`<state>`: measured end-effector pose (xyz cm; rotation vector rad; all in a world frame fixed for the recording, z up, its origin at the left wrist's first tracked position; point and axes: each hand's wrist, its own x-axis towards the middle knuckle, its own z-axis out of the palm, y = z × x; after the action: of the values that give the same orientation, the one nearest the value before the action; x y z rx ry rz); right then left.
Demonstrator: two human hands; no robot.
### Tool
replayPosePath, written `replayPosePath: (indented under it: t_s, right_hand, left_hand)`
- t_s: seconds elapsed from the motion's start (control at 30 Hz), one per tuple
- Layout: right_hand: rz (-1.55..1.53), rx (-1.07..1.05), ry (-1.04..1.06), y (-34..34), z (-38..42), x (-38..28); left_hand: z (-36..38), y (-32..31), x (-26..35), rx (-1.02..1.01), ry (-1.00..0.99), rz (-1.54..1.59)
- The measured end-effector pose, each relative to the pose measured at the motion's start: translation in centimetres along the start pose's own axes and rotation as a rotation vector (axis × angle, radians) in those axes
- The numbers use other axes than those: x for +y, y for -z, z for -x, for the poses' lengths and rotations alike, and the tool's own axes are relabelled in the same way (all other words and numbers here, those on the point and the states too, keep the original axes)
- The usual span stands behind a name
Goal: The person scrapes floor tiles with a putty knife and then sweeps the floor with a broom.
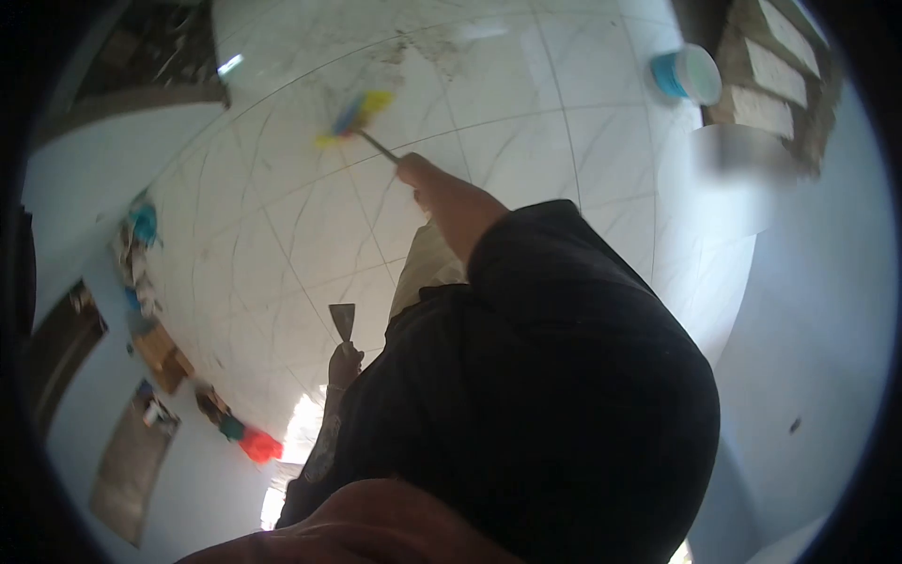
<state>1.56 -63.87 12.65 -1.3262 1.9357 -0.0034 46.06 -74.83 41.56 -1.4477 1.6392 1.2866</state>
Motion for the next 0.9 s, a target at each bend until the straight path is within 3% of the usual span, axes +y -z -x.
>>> replayPosePath:
  t_s: [0.07, 0.1, 0.17, 0.23, 0.27, 0.33, 0.37, 0.4, 0.43, 0.47, 0.5, 0.57, 0.63, 0.7, 0.77, 0.8, 0.9]
  right_hand:
    - [-0.920, 0.122, -0.745, 8.5, 2.9, -4.8]
    - [-0.937, 0.129, -0.776, 7.8, 4.1, -4.0]
    - [-0.363, 0.405, -0.487, 6.7, 9.2, -1.3]
    - [-0.472, 0.424, -0.707, 7.2, 16.1, 2.3]
    - [-0.422, 0.358, -0.793, 10.8, 21.2, 2.8]
    - [-0.257, 0.297, -0.943, 9.1, 27.7, 8.6]
    - [-0.257, 0.370, -1.044, 6.5, 30.8, 12.4]
    - [-0.239, 0.319, -1.097, 8.5, 34.5, 13.1]
    - [-0.277, 0.130, -1.145, 9.5, 37.1, 14.9]
    - [-0.377, 0.111, -1.347, 16.0, 38.9, 11.7]
    - [-0.380, 0.040, -1.356, 12.4, 39.9, 16.1]
    - [-0.392, 0.029, -1.341, 12.1, 39.3, 17.6]
    - [-0.450, 0.042, -1.226, 10.2, 35.0, 20.0]
    - [-0.560, 0.176, -1.127, 8.2, 24.8, 22.4]
    - [-0.841, 0.258, -1.127, 9.6, 13.1, 22.6]
    - [-0.825, 0.522, -1.214, 17.1, 13.4, 18.6]
    - [-0.681, 0.112, -1.009, 24.9, 12.2, 21.1]
  left_hand:
    - [-0.3, 1.7, 3.5, 0.018, -0.079, 0.041]
    - [-0.8, 2.1, 5.2, -0.007, -0.053, 0.089]
    - [-3.8, 2.2, 3.5, -0.032, -0.332, -0.094]
    - [-3.6, 1.7, 8.1, -0.109, -0.174, -0.264]
    - [-4.4, 1.8, 8.2, -0.139, -0.267, -0.464]
    - [-6.8, 1.6, 7.2, -0.085, -0.518, -0.742]
    - [-6.5, 1.8, 8.7, -0.058, -0.466, -0.645]
    - [-5.8, 2.3, 10.4, -0.035, -0.409, -0.551]
    - [-5.5, 3.2, 11.8, -0.029, -0.408, -0.564]
    - [-5.3, 4.0, 13.3, -0.055, -0.331, -0.468]
    - [-5.4, 4.7, 14.6, -0.076, -0.260, -0.370]
    - [-9.1, 5.7, 12.9, -0.040, -0.387, -0.318]
    - [-8.0, 5.8, 18.7, 0.016, -0.156, 0.020]
    - [-8.7, 5.3, 24.0, 0.038, -0.223, -0.008]
    - [-9.2, 3.5, 30.9, 0.061, -0.291, -0.053]
    - [-9.8, 2.4, 34.3, 0.061, -0.330, -0.124]
    - [-9.8, -0.9, 44.8, 0.104, -0.419, -0.369]
